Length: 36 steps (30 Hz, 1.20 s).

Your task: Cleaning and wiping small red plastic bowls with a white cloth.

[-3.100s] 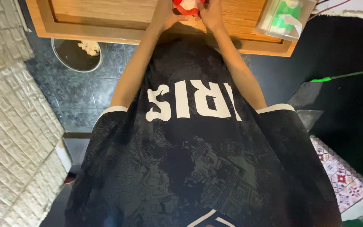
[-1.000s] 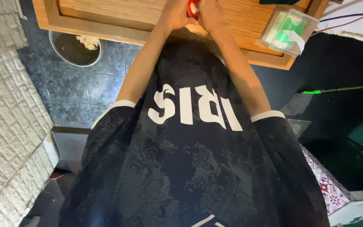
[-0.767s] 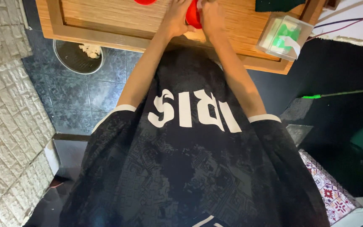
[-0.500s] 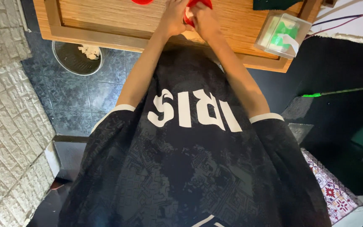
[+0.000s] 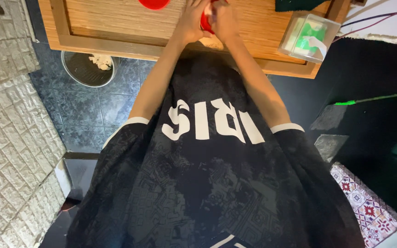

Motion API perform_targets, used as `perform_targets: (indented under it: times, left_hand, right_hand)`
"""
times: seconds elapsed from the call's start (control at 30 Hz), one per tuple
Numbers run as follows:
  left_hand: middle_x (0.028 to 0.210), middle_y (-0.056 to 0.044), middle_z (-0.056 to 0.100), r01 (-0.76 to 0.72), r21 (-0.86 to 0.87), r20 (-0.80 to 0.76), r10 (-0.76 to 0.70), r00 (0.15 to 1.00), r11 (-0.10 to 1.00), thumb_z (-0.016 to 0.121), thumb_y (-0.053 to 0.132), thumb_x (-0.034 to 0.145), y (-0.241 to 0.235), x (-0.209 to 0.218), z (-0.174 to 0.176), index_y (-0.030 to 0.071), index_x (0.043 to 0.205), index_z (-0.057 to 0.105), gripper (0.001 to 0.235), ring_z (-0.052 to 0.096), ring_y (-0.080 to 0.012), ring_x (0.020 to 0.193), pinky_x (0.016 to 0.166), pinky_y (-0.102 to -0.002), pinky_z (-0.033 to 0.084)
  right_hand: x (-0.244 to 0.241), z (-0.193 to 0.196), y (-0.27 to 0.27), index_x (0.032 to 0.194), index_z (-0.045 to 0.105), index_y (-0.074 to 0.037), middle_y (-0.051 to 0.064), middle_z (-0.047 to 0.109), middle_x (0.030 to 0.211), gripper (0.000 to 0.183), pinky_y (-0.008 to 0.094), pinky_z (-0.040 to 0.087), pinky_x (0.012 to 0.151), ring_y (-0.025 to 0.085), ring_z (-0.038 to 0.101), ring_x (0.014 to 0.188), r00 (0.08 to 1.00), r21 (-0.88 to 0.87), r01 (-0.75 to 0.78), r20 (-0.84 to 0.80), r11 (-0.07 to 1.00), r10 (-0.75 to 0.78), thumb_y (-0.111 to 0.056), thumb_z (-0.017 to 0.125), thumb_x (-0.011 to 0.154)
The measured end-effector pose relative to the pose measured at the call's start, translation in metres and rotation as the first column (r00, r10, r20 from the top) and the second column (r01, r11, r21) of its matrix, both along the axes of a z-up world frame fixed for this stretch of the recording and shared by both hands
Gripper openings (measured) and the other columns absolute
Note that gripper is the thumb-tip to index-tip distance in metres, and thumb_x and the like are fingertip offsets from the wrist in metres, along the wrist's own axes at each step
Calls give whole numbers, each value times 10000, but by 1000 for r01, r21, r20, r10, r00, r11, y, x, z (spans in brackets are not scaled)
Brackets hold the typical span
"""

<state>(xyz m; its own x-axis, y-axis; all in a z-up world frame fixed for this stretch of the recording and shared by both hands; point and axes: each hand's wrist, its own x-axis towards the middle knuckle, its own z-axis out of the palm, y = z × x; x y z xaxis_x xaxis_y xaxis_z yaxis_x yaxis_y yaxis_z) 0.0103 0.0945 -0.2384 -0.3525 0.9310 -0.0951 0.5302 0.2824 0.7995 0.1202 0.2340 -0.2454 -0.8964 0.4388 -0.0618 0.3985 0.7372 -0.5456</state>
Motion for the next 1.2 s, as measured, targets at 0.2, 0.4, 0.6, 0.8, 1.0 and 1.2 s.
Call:
perform_targets:
  times: [0.2, 0.4, 0.6, 0.8, 1.0, 1.2]
  left_hand:
    - [1436, -131, 542, -14, 71, -10, 14, 1000, 997, 1046, 335, 603, 0, 1, 1, 109, 1408, 493, 1003, 425, -394, 1303, 1023, -492, 350]
    - [1561, -81, 437, -16, -30, -9, 15, 1000, 999, 1095, 367, 597, 2, 4, -14, 123, 1538, 388, 1202, 347, -361, 1394, 1061, -569, 346]
    - [1426, -133, 566, -35, 2, 31, 35, 999, 999, 1115, 341, 613, 1, 6, -13, 120, 1439, 467, 1073, 464, -390, 1282, 1042, -439, 408]
    - [1489, -63, 517, -47, -60, -8, 47, 999, 997, 1108, 343, 602, -1, 8, -5, 162, 1470, 433, 1115, 403, -356, 1349, 1011, -598, 366]
    - [1626, -41, 361, -47, -1, 26, 47, 999, 999, 1153, 343, 675, -2, 8, -16, 177, 1572, 358, 1210, 276, -331, 1472, 1125, -538, 323]
    - [1496, -98, 503, -57, -9, 20, 57, 998, 998, 1132, 368, 581, 2, 8, -21, 159, 1482, 433, 1159, 402, -360, 1353, 1041, -498, 357]
  right_hand:
    - [12, 20, 19, 775, 562, -106, 108, 628, 713, 216, 480, 455, 629, 375, 629, 721, 911, -168, -329, 202, 929, 359, -77, 701, 937]
    - [11, -19, 29, 1120, 693, -124, 87, 709, 936, 202, 444, 537, 438, 317, 706, 619, 878, 509, -474, 328, 718, 348, -201, 627, 946]
    - [20, -44, 16, 1084, 731, -178, 22, 712, 931, 217, 375, 508, 403, 250, 705, 580, 909, 630, -409, 344, 660, 234, -134, 587, 928]
    - [19, -11, 16, 850, 657, -43, 234, 694, 806, 102, 578, 502, 599, 509, 660, 726, 903, -118, -234, 341, 965, 261, -134, 684, 884]
    - [15, -4, 5, 950, 641, -120, 111, 721, 892, 130, 507, 471, 634, 379, 676, 801, 992, 4, 62, 109, 998, -62, -123, 725, 851]
    - [15, -32, -4, 1071, 661, -92, 172, 693, 959, 239, 584, 526, 515, 452, 694, 648, 986, 292, 12, 156, 956, -60, -194, 673, 855]
